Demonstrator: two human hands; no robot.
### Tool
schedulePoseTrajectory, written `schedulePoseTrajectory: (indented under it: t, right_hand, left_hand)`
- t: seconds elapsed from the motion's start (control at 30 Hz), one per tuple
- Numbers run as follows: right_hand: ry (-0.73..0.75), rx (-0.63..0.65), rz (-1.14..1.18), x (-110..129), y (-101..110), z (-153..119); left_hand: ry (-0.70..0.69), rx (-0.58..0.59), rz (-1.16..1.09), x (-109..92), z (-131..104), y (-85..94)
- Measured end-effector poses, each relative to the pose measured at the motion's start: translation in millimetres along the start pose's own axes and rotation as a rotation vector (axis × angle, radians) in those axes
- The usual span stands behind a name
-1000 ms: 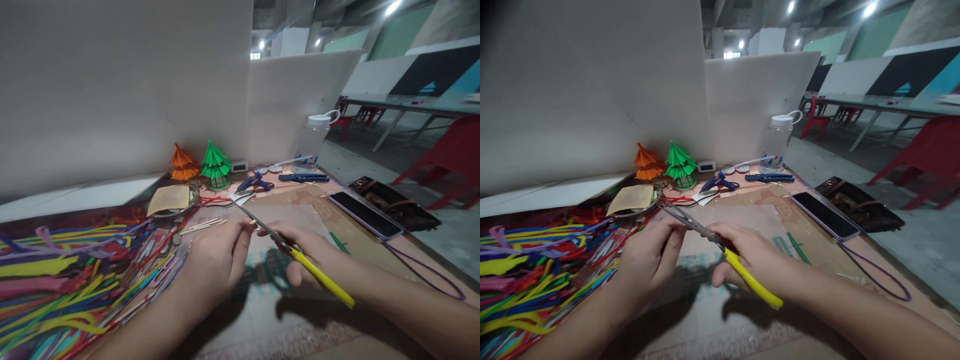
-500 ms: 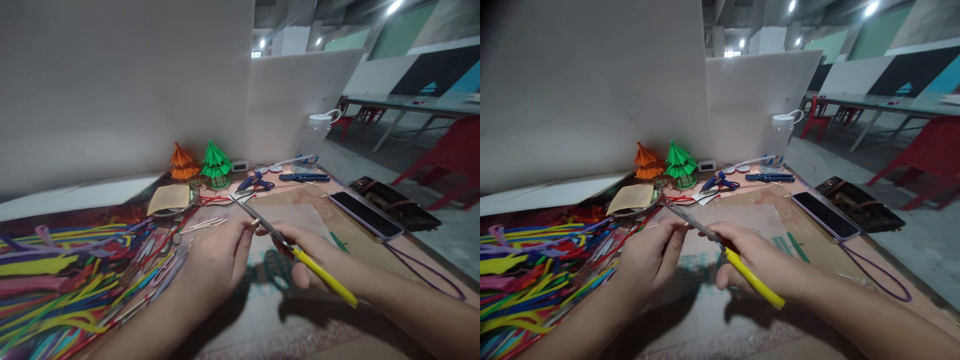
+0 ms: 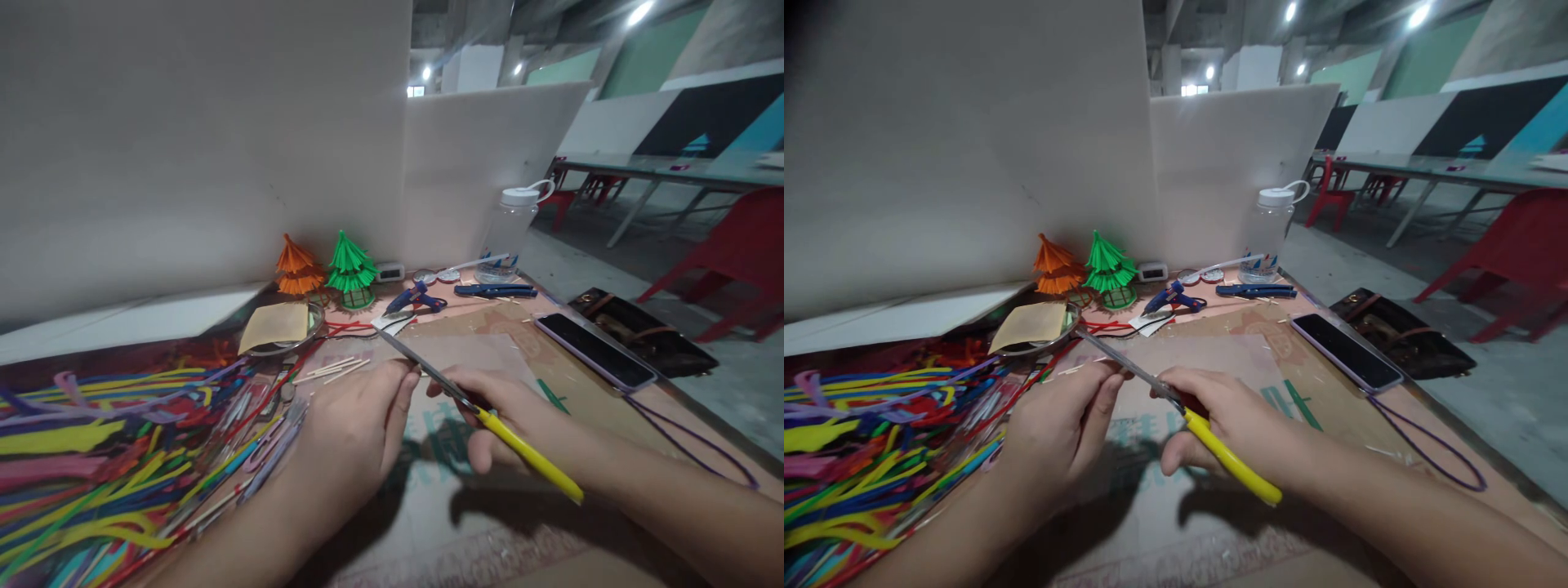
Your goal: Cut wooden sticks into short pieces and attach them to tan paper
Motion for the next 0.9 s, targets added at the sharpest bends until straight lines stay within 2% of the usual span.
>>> schedulePoseTrajectory:
  t: [0.2, 0.33, 0.67, 0.9]
  right_hand:
    - [-0.048, 0.024, 0.208, -0.7, -5.2, 1.1]
    - [-0.045, 0.015, 0.179, -0.1, -3.3, 0.7]
    - [-0.001, 0.009, 0.162, -0.2, -2.1, 1.6]
    - [0.035, 0.079, 0.152, 3.2, -2.7, -0.2]
  left_hand:
    - [0.052, -0.016, -0.177, 6.9, -0.2, 0.4]
    - [0.061, -0.034, -0.241, 9.1, 0.2, -0.1]
    - [0.001, -0.046, -0.119, 4.5, -0.6, 2.1]
    - [-0.016, -0.029, -0.036, 1.8, -1.6, 3.9]
Point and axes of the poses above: each hand's wrist, its own z-axis towards the middle knuckle, its own y-axis out of the back of the hand, x = y × z, the point moved 7 cm from there along z, towards the middle knuckle, and after that the axes turned 9 degrees about -z, right-handed, at the moved point
